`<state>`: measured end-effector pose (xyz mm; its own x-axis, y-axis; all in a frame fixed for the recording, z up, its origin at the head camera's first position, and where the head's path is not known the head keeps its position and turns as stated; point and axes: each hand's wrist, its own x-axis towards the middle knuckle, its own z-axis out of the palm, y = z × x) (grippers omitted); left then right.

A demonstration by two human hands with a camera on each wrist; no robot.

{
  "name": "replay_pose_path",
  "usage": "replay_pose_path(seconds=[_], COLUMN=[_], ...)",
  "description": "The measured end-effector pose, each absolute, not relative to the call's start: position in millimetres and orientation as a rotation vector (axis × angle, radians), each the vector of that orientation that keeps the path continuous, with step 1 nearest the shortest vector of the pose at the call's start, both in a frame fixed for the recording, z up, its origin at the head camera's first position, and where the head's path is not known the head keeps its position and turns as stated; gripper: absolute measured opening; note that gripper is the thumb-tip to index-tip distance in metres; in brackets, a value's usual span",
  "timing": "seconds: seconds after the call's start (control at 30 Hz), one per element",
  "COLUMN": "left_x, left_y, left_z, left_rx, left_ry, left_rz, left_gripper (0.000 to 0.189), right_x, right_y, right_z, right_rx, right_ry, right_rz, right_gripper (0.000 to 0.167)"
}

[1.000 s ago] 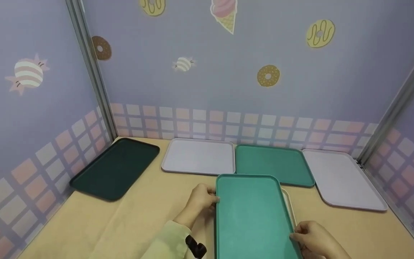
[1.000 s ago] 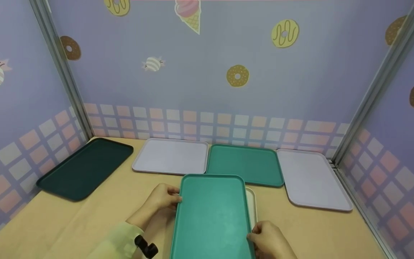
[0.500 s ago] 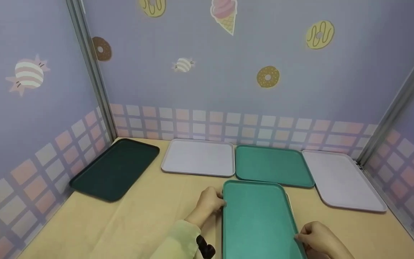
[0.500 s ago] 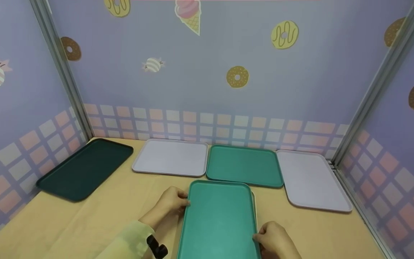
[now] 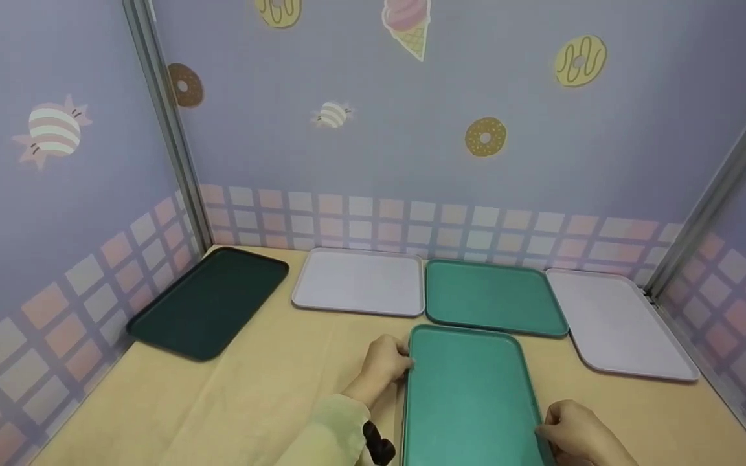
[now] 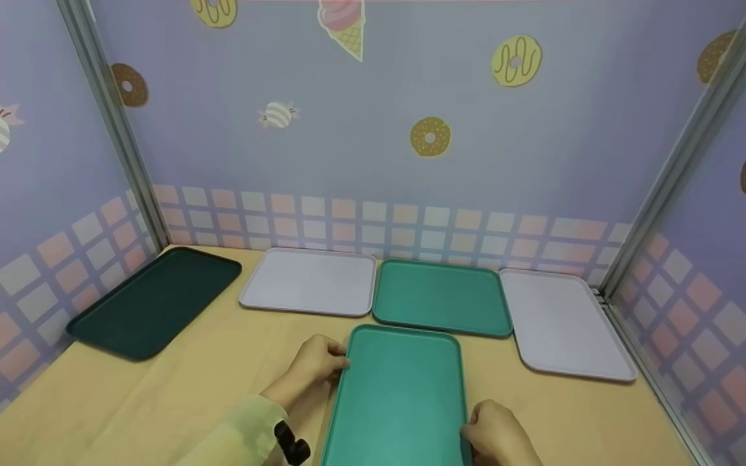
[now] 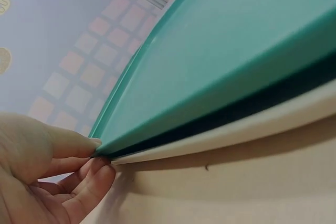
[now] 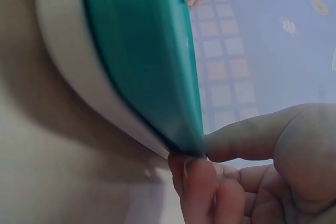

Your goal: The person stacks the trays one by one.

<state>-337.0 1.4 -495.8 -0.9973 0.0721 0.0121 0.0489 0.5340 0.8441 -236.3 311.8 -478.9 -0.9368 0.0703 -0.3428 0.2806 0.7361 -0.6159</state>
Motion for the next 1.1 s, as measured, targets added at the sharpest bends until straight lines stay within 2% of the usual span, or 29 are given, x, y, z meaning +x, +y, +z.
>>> replay_pose_path(seconds=[0.17,0.5,0.63,0.73,0.93,1.1], left_x=[-338,-338,-339,-339,-336,-329], left_y=[3,2,2,1,0,-3], left_z=[-495,-495,-497,-499,-500,-501], left_rx=[0.099,0.122,0.129,0.130,0.088,0.116], left_ry=[2.761,2.800,2.796,2.790,2.772,2.710], left_rz=[1.481,1.450,1.482,1.503,1.521,1.535], left_gripper=[0.005,0.014,0.032,0.038,0.002,0.012], right_x=[-237,-237,-236,-236,-240,-240], right_y=[309,307,306,307,312,313], right_z=[-478,-476,-475,-475,-479,-482], right_rx=[0.273,0.244,0.249,0.256,0.254,0.228], right_ry=[2.654,2.688,2.711,2.703,2.622,2.637], right_rz=[-0.971,-0.914,-0.915,-0.936,-1.007,-1.000], right_gripper=[0.021,0.021,0.022,0.021,0.012,0.014])
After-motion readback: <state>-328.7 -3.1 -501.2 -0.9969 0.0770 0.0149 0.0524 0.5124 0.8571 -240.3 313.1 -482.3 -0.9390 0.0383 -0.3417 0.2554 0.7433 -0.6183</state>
